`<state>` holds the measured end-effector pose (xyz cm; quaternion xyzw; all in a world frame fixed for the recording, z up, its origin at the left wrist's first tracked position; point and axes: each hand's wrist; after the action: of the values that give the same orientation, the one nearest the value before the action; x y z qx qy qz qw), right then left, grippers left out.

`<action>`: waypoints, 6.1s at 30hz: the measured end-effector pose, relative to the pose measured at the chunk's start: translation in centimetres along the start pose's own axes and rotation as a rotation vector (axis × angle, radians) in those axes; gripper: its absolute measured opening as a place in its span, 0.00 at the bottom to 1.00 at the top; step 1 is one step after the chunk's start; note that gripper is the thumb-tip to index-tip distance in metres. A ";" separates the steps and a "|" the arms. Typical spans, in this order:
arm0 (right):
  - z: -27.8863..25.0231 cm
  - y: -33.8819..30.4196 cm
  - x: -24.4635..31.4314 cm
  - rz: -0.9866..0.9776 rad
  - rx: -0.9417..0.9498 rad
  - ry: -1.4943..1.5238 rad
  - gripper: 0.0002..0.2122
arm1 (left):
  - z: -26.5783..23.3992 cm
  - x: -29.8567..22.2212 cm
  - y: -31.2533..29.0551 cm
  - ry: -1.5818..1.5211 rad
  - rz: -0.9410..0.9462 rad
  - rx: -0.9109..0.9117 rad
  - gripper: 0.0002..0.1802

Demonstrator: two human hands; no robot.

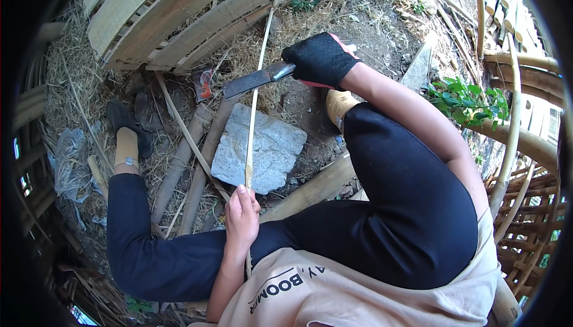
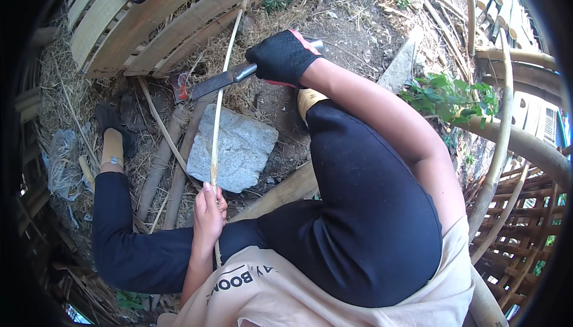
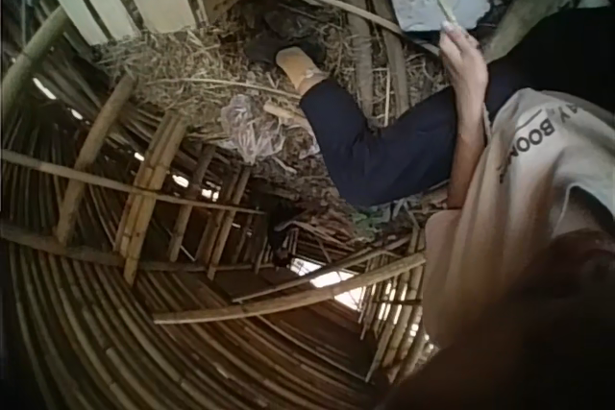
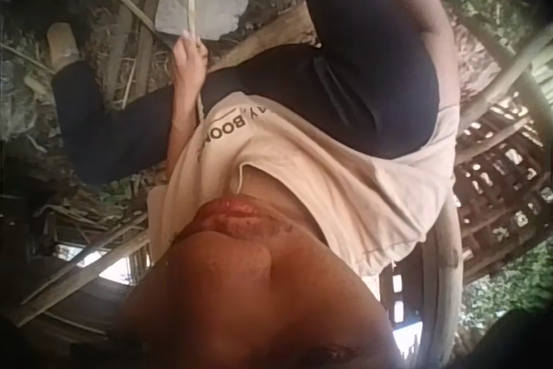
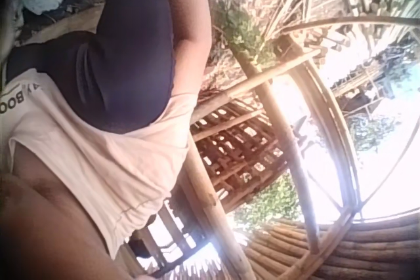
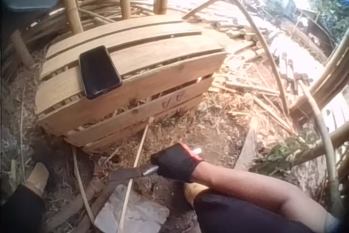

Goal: The person scrapes a thin strip of bamboo with a knife while holding it by hand and sitting on the ground.

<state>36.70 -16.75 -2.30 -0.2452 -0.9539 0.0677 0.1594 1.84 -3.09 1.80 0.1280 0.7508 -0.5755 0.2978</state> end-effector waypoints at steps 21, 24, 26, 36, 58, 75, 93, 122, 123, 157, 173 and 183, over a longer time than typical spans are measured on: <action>1.2 3.7 -8.9 0.479 -0.110 -0.055 0.11 | -0.2 0.2 -0.5 0.030 0.028 0.032 0.30; 0.1 2.4 -9.2 0.180 -0.191 -0.153 0.11 | -0.6 -0.7 -1.0 -0.090 -0.094 0.084 0.29; 0.6 1.7 -9.5 0.218 -0.156 -0.154 0.11 | -0.6 -0.2 -1.3 -0.066 -0.075 0.089 0.29; 1.2 1.4 -5.8 0.404 -0.093 -0.075 0.10 | -0.8 0.7 -2.9 0.246 0.121 -0.034 0.26; 3.5 -1.2 -6.0 0.366 -0.275 -0.008 0.09 | 0.5 0.7 -3.2 0.221 0.141 -0.035 0.24; 3.8 -3.0 -7.6 0.678 -0.288 0.158 0.11 | 0.8 0.0 -3.4 -0.014 -0.030 0.067 0.24; 2.9 -3.5 -5.3 0.483 -0.437 0.294 0.15 | 1.2 -1.3 -4.1 -0.043 -0.052 0.067 0.22; 2.4 -3.6 -5.0 0.481 -0.206 0.181 0.14 | 0.9 -1.9 -3.6 -0.233 -0.083 0.153 0.19; 1.8 -3.6 -4.3 0.507 -0.173 0.245 0.15 | 0.6 -1.2 -3.5 -0.205 -0.033 0.121 0.19; -1.2 -3.0 3.1 0.114 0.188 -0.077 0.07 | 1.6 -2.0 -3.2 0.457 0.334 -0.112 0.11; -1.8 -2.5 -3.2 0.216 -0.045 -0.149 0.10 | 1.2 -1.6 -3.3 0.427 0.308 -0.103 0.11; -1.7 -1.8 3.2 0.048 0.270 -0.027 0.09 | 1.9 -2.1 -3.5 0.490 0.286 -0.109 0.09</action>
<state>33.82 -16.67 0.56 -0.2433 -0.9321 0.2023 0.1763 2.18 -5.61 5.53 0.3515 0.8045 -0.4384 0.1922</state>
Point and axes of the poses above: each hand's wrist, its own y-axis towards the middle knuckle, its own z-axis out of the palm, x = y × z
